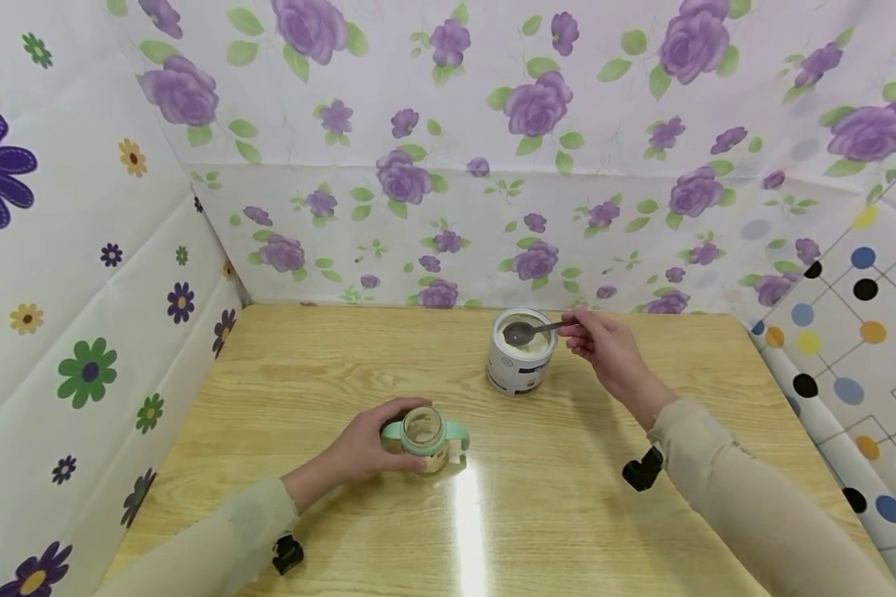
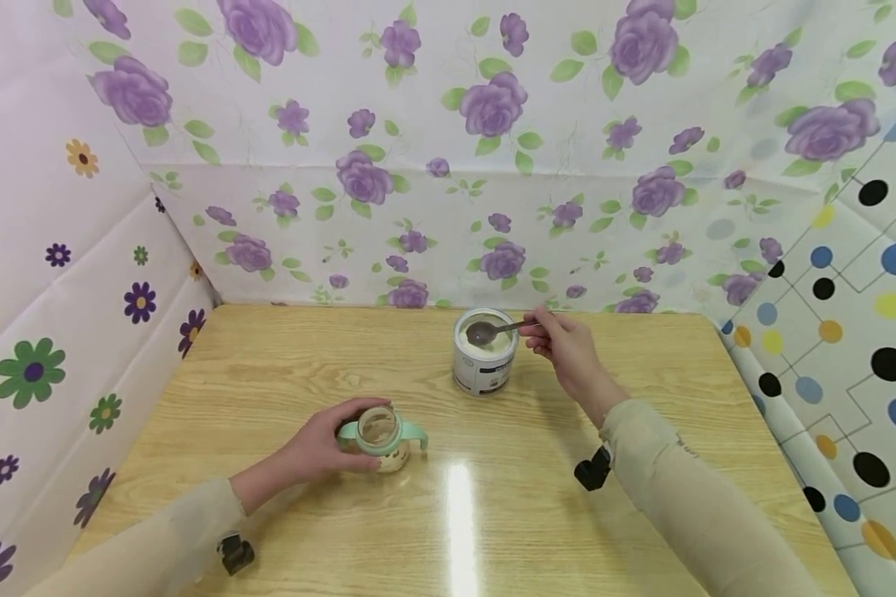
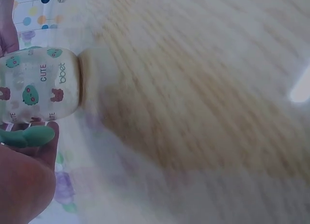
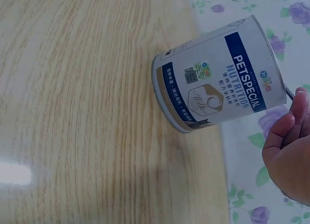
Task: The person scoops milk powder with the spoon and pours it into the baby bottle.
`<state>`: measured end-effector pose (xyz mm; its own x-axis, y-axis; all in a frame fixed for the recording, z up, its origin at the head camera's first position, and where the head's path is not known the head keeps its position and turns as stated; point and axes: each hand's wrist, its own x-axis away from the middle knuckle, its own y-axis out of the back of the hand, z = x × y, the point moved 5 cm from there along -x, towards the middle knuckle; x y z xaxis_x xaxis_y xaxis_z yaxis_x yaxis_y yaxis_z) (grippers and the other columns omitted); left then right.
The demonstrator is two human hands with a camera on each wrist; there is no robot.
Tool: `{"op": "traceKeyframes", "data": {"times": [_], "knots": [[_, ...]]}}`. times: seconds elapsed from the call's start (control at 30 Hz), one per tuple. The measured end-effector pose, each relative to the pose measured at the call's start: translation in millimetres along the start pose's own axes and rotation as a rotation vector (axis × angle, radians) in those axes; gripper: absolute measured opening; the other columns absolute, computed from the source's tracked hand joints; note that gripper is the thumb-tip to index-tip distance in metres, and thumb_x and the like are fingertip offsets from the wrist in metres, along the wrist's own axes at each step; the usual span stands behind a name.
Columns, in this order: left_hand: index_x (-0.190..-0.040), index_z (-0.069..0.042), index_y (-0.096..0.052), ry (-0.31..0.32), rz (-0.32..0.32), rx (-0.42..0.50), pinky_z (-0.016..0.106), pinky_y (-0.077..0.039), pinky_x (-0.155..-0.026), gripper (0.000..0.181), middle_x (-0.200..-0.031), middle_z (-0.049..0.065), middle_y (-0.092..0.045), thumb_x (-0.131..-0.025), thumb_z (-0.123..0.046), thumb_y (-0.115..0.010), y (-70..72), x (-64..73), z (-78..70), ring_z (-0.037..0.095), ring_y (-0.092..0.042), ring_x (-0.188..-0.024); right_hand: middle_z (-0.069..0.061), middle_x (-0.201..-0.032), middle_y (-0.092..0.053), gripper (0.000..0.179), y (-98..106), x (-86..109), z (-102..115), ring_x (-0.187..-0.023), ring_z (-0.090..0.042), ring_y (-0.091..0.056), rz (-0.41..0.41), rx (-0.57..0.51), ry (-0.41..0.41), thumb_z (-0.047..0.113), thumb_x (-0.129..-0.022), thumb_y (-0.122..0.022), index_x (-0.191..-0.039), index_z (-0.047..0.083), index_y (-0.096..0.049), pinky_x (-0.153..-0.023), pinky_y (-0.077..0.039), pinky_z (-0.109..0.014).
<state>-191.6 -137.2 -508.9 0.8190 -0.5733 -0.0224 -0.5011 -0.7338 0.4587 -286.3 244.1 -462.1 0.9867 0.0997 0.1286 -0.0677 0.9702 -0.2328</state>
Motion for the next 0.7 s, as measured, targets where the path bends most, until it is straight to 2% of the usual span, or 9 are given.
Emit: {"op": "traceKeyframes", "data": {"times": [0.07, 0.17, 0.27, 0.37, 0.5, 0.63, 0.7], "knots": [[-0.161, -0.013, -0.049, -0.010, 0.027, 0.023, 0.049, -0.048, -0.116, 0.089, -0.156, 0.002, -0.057, -0.086, -0.029, -0.094, 6.7, -2.5, -3.5, 0.029, -0.057, -0.139, 0.003, -0.091, -0.079, 0.029, 1.1, -0.1, -2.6, -0.077, -0.007, -0.067, -0.007, -0.005, -0.005, 0.031, -0.113, -0.058, -0.115, 0.009, -0.077, -0.075, -0.058, -0.020], [-0.163, -0.012, -0.045, -0.039, 0.047, 0.064, 0.052, -0.043, -0.121, 0.090, -0.163, 0.006, -0.051, -0.087, -0.019, -0.092, 26.7, -12.6, -14.7, 0.032, -0.050, -0.147, 0.003, -0.090, -0.079, 0.033, 1.7, -0.2, -4.5, -0.077, -0.008, -0.067, -0.012, -0.011, -0.006, 0.032, -0.112, -0.059, -0.121, 0.004, -0.074, -0.077, -0.059, -0.021], [-0.164, -0.012, -0.043, -0.076, 0.047, 0.076, 0.054, -0.038, -0.123, 0.087, -0.166, 0.009, -0.046, -0.090, -0.016, -0.088, 51.0, -33.1, -27.7, 0.034, -0.044, -0.152, 0.004, -0.090, -0.078, 0.032, 2.9, 0.1, -5.5, -0.077, -0.008, -0.067, -0.030, -0.018, -0.012, 0.032, -0.112, -0.059, -0.122, 0.005, -0.073, -0.077, -0.059, -0.021], [-0.166, -0.014, -0.039, -0.089, 0.067, 0.057, 0.055, -0.036, -0.125, 0.086, -0.169, 0.008, -0.042, -0.094, -0.020, -0.086, 66.3, -60.4, -37.1, 0.033, -0.040, -0.155, 0.003, -0.091, -0.078, 0.030, 4.6, 0.9, -6.0, -0.078, -0.008, -0.066, -0.033, -0.041, -0.023, 0.031, -0.113, -0.059, -0.121, 0.006, -0.074, -0.076, -0.058, -0.020], [-0.168, -0.021, -0.035, -0.063, 0.105, -0.014, 0.052, -0.035, -0.126, 0.092, -0.170, 0.004, -0.039, -0.093, -0.026, -0.088, 70.3, -99.1, -41.3, 0.029, -0.038, -0.157, 0.003, -0.092, -0.078, 0.035, 5.4, 2.0, -5.7, -0.078, -0.008, -0.067, -0.024, -0.057, -0.028, 0.030, -0.112, -0.059, -0.129, 0.002, -0.070, -0.076, -0.058, -0.020], [-0.169, -0.022, -0.033, -0.043, 0.146, -0.078, 0.052, -0.036, -0.126, 0.097, -0.171, 0.007, -0.037, -0.091, -0.026, -0.090, 62.8, -133.0, -37.5, 0.029, -0.038, -0.157, 0.003, -0.092, -0.078, 0.045, 4.9, 2.9, -4.8, -0.078, -0.008, -0.067, -0.025, -0.049, -0.025, 0.030, -0.112, -0.059, -0.138, -0.007, -0.062, -0.076, -0.058, -0.020], [-0.170, -0.021, -0.031, -0.044, 0.174, -0.098, 0.052, -0.036, -0.126, 0.099, -0.172, 0.010, -0.036, -0.091, -0.026, -0.090, 56.9, -146.2, -33.6, 0.030, -0.037, -0.157, 0.003, -0.092, -0.078, 0.045, 3.5, 2.7, -4.8, -0.078, -0.008, -0.066, -0.023, -0.044, -0.025, 0.030, -0.112, -0.059, -0.138, -0.006, -0.063, -0.076, -0.058, -0.020]]}}
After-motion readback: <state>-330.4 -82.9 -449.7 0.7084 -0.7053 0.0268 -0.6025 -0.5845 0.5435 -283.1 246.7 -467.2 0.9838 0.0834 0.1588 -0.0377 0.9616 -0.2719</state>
